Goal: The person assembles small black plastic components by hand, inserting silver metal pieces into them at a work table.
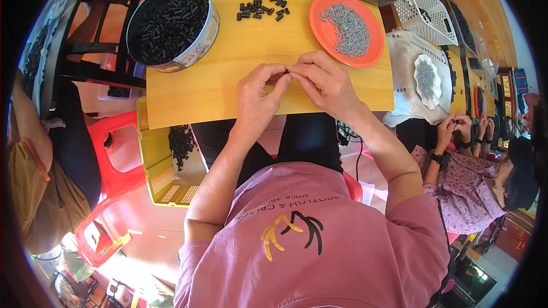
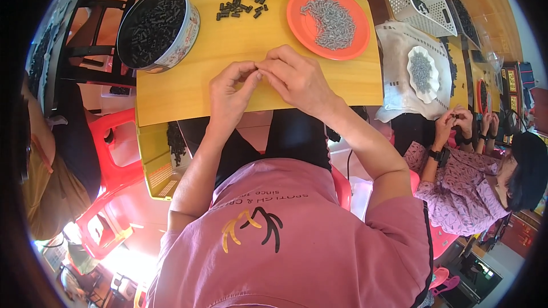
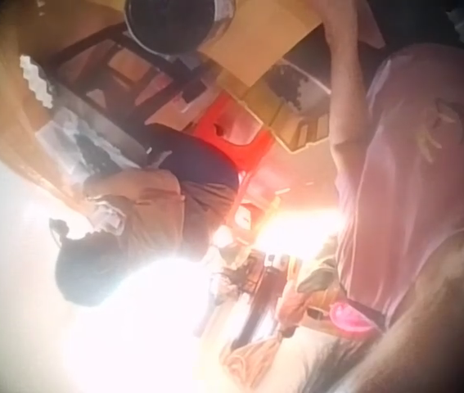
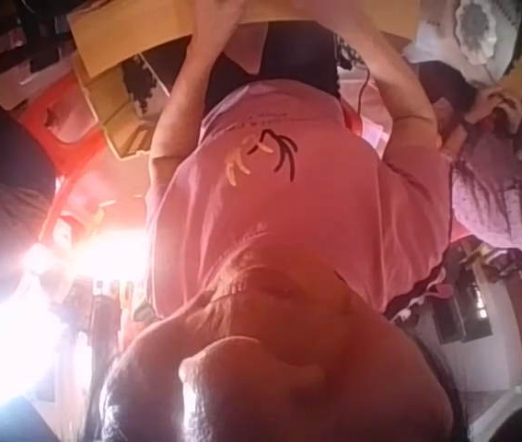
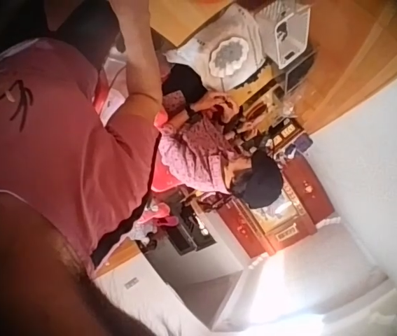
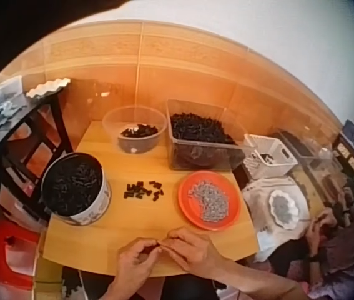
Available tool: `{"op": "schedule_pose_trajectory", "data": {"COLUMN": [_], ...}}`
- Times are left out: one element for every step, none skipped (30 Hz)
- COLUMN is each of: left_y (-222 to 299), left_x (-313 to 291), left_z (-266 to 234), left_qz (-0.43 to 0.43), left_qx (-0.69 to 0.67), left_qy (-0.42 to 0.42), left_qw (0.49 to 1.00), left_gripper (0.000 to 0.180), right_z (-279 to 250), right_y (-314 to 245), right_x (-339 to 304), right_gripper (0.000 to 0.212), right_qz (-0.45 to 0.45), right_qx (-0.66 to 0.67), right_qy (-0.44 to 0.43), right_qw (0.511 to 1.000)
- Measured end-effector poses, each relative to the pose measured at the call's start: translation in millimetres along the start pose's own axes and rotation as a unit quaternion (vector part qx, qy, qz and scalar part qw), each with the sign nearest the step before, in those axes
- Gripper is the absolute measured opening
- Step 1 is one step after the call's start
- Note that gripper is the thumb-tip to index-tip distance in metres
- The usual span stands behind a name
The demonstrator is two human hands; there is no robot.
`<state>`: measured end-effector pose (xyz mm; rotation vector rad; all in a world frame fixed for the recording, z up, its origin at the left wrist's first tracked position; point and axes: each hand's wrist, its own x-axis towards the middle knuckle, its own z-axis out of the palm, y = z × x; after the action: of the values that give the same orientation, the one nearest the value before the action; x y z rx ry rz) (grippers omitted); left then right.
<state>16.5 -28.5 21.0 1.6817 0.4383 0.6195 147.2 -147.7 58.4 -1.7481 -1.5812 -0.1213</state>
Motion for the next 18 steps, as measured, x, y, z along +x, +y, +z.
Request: {"op": "schedule_pose_trajectory", "data": {"left_y": [1.7, 2.3, -0.8, -7.0, -12.9, -18.1, -22.1, -25.5, -28.5, -29.4, -29.9, -29.7, -27.6, -26.6, -27.2, -28.4, -29.0, -29.1], "left_x": [1.2, 1.9, 2.0, 2.1, 2.5, 3.3, 4.1, 4.5, 4.5, 4.9, 5.3, 5.4, 5.4, 5.5, 5.5, 5.0, 6.0, 6.6], "left_z": [-1.6, -3.0, -4.2, -5.6, -7.0, -8.4, -9.8, -11.1, -12.3, -13.3, -14.0, -14.4, -14.2, -14.7, -15.1, -15.7, -15.2, -14.5], "left_qz": [0.016, 0.032, 0.032, 0.012, -0.008, -0.007, -0.015, -0.023, -0.023, -0.032, -0.041, -0.041, -0.043, -0.046, -0.046, -0.041, -0.034, -0.033], "left_qx": [0.006, 0.012, 0.012, -0.024, -0.059, -0.059, -0.081, -0.102, -0.102, -0.116, -0.130, -0.131, -0.136, -0.141, -0.141, -0.138, -0.136, -0.137], "left_qy": [0.014, 0.027, 0.028, 0.042, 0.055, 0.056, 0.071, 0.086, 0.086, 0.087, 0.088, 0.089, 0.085, 0.081, 0.082, 0.083, 0.080, 0.079], "left_qw": [1.000, 0.999, 0.999, 0.999, 0.997, 0.997, 0.994, 0.991, 0.991, 0.989, 0.987, 0.987, 0.986, 0.986, 0.986, 0.986, 0.987, 0.987], "left_gripper": [0.015, 0.014, 0.014, 0.014, 0.015, 0.015, 0.015, 0.016, 0.016, 0.015, 0.015, 0.015, 0.015, 0.016, 0.016, 0.016, 0.016, 0.016], "right_z": [2.5, 5.4, 8.3, 11.7, 15.1, 17.2, 18.4, 19.6, 20.8, 19.1, 15.6, 14.0, 15.0, 13.7, 10.3, 9.7, 9.8, 9.8], "right_y": [-1.7, -3.1, -4.7, -6.6, -8.6, -9.5, -8.9, -7.6, -5.7, -2.7, 2.7, 10.6, 23.9, 37.6, 50.9, 62.8, 74.1, 84.1], "right_x": [1.0, 1.8, 2.5, 3.3, 3.9, 5.0, 6.2, 8.0, 10.0, 14.5, 21.9, 29.0, 37.3, 48.4, 61.2, 71.5, 79.6, 87.0], "right_gripper": [0.020, 0.022, 0.024, 0.024, 0.026, 0.028, 0.028, 0.029, 0.031, 0.031, 0.031, 0.032, 0.026, 0.026, 0.021, 0.017, 0.017, 0.016], "right_qz": [-0.001, 0.004, 0.009, 0.008, 0.005, 0.003, 0.002, 0.004, 0.005, 0.004, 0.028, 0.052, 0.056, 0.054, 0.062, 0.068, 0.069, 0.057], "right_qx": [0.001, 0.005, 0.010, 0.010, 0.004, -0.002, -0.002, -0.003, -0.004, -0.005, 0.004, 0.013, -0.021, -0.020, -0.093, -0.165, -0.167, -0.208], "right_qy": [0.000, 0.007, 0.014, 0.014, 0.005, -0.004, -0.004, -0.028, -0.051, -0.052, -0.063, -0.074, -0.049, -0.050, -0.055, -0.060, -0.059, -0.066], "right_qw": [1.000, 1.000, 1.000, 1.000, 1.000, 1.000, 1.000, 1.000, 0.999, 0.999, 0.998, 0.996, 0.997, 0.997, 0.992, 0.982, 0.982, 0.974]}}
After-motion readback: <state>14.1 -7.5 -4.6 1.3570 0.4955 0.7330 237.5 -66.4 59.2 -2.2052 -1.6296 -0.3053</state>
